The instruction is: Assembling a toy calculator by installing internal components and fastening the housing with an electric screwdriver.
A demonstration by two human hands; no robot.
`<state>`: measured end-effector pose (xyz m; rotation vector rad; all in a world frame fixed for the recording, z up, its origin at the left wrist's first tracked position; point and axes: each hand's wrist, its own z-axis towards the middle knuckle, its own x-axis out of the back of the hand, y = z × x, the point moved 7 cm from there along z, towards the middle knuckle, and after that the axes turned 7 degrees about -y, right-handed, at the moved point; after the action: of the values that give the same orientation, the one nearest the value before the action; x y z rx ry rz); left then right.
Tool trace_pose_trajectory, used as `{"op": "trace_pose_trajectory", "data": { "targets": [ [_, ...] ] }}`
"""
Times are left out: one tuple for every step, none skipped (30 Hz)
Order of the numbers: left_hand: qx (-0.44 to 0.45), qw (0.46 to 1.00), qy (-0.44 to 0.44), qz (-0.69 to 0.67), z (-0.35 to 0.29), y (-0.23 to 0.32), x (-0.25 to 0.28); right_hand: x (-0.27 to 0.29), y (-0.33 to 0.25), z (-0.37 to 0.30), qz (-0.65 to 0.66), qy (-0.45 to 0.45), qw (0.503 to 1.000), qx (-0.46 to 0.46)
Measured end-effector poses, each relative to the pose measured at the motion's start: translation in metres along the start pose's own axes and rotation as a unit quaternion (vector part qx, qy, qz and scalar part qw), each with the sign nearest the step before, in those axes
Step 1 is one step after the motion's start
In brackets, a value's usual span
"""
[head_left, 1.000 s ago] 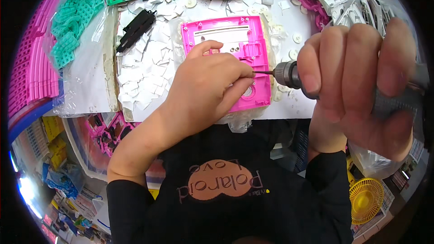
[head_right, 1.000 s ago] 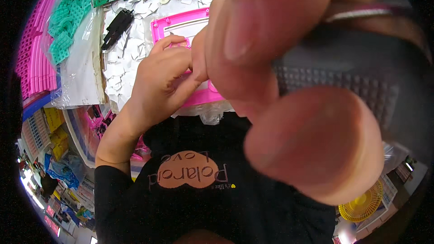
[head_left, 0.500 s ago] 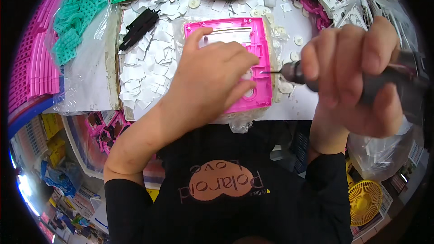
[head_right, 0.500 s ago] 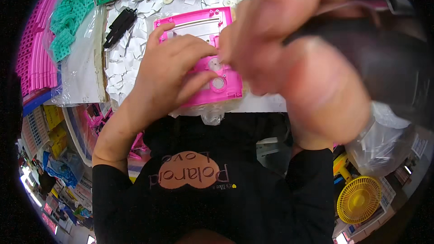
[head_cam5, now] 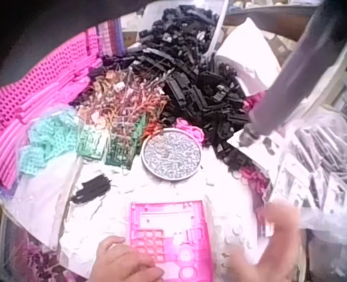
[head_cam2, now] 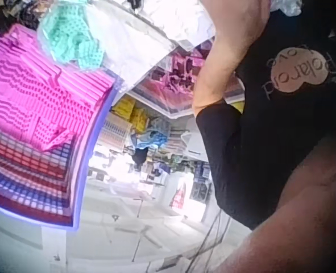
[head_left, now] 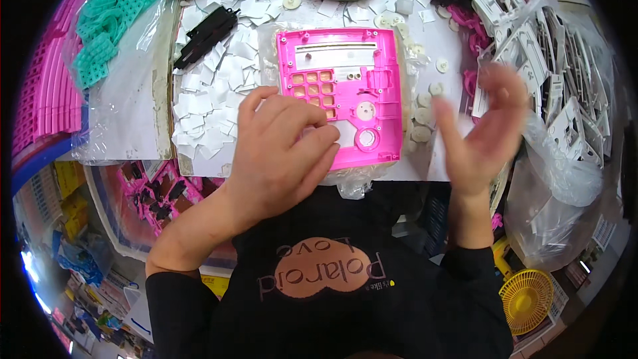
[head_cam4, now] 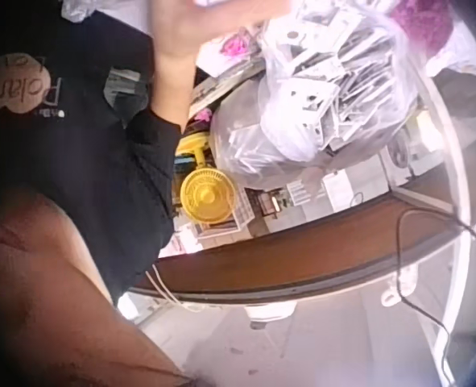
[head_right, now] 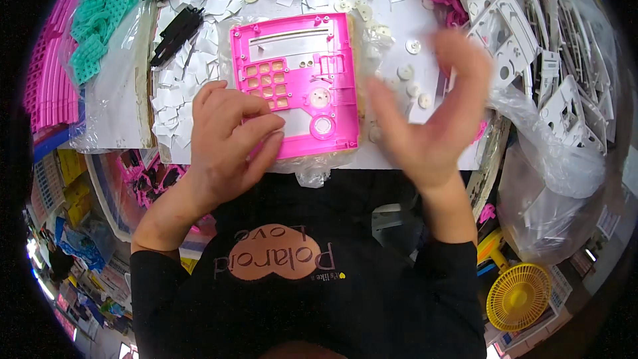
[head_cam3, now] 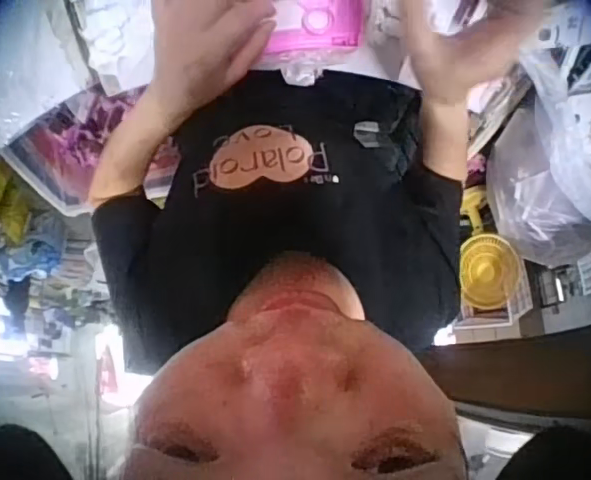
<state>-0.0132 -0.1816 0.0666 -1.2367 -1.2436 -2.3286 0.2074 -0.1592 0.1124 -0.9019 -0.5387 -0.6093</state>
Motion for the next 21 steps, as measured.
{"op": "trace_pose_trajectory", "data": {
  "targets": [
    [0.002, 1.0, -0.007, 0.006, 0.0, 0.001, -0.002, -0.012, -0.007, -0.006, -0.086, -0.103, 0.991, 0.01],
    [0.004, 1.0, -0.013, 0.012, 0.0, 0.002, -0.004, -0.025, -0.01, -0.005, -0.093, -0.15, 0.984, 0.016],
    [0.003, 1.0, -0.021, 0.017, 0.001, 0.003, -0.007, -0.039, -0.013, -0.004, -0.103, -0.194, 0.975, 0.02],
    [0.003, 1.0, -0.024, 0.018, 0.001, 0.003, -0.008, -0.053, -0.016, -0.004, -0.112, -0.238, 0.964, 0.024],
    [0.003, 0.999, -0.028, 0.02, 0.0, 0.003, -0.011, -0.059, -0.018, -0.002, -0.132, -0.263, 0.955, 0.034],
    [0.003, 0.999, -0.029, 0.022, 0.0, 0.002, -0.012, -0.064, -0.022, 0.003, -0.153, -0.286, 0.945, 0.047],
    [0.001, 0.999, -0.027, 0.021, 0.0, 0.003, -0.012, -0.069, -0.024, 0.006, -0.173, -0.31, 0.933, 0.059],
    [-0.001, 1.0, -0.024, 0.02, 0.0, 0.003, -0.013, -0.072, -0.029, 0.008, -0.179, -0.3, 0.933, 0.082],
    [-0.001, 1.0, -0.021, 0.02, -0.001, 0.003, -0.014, -0.077, -0.03, 0.007, -0.198, -0.326, 0.92, 0.086],
    [0.001, 1.0, -0.021, 0.018, -0.001, 0.002, -0.016, -0.081, -0.03, 0.006, -0.216, -0.352, 0.906, 0.09],
    [0.003, 1.0, -0.021, 0.015, -0.001, 0.002, -0.017, -0.085, -0.03, 0.005, -0.235, -0.377, 0.891, 0.093],
    [0.006, 1.0, -0.022, 0.012, -0.002, 0.001, -0.019, -0.087, -0.029, 0.006, -0.224, -0.375, 0.895, 0.091],
    [0.006, 1.0, -0.019, 0.011, -0.004, 0.001, -0.019, -0.088, -0.025, 0.007, -0.213, -0.372, 0.899, 0.089],
    [0.005, 1.0, -0.017, 0.01, -0.004, 0.0, -0.02, -0.089, -0.023, 0.007, -0.202, -0.369, 0.903, 0.085],
    [0.006, 1.0, -0.015, 0.008, -0.005, -0.001, -0.021, -0.09, -0.022, 0.006, -0.204, -0.366, 0.904, 0.083],
    [0.004, 1.0, -0.012, 0.004, -0.006, -0.001, -0.022, -0.09, -0.022, 0.005, -0.205, -0.364, 0.905, 0.081],
    [0.001, 1.0, -0.01, 0.001, -0.006, -0.002, -0.023, -0.09, -0.022, 0.004, -0.207, -0.361, 0.906, 0.078],
    [-0.001, 1.0, -0.008, -0.001, -0.006, -0.002, -0.023, -0.088, -0.024, 0.005, -0.191, -0.346, 0.915, 0.084],
    [0.007, 1.0, 0.001, -0.007, -0.006, -0.004, -0.022, -0.085, -0.026, 0.007, -0.174, -0.33, 0.924, 0.09],
    [0.015, 1.0, 0.01, -0.012, -0.005, -0.005, -0.019, -0.082, -0.029, 0.008, -0.158, -0.314, 0.932, 0.096],
    [0.023, 0.999, 0.018, -0.02, -0.003, -0.006, -0.016, -0.079, -0.034, 0.01, -0.136, -0.312, 0.935, 0.098]
  ]
}}
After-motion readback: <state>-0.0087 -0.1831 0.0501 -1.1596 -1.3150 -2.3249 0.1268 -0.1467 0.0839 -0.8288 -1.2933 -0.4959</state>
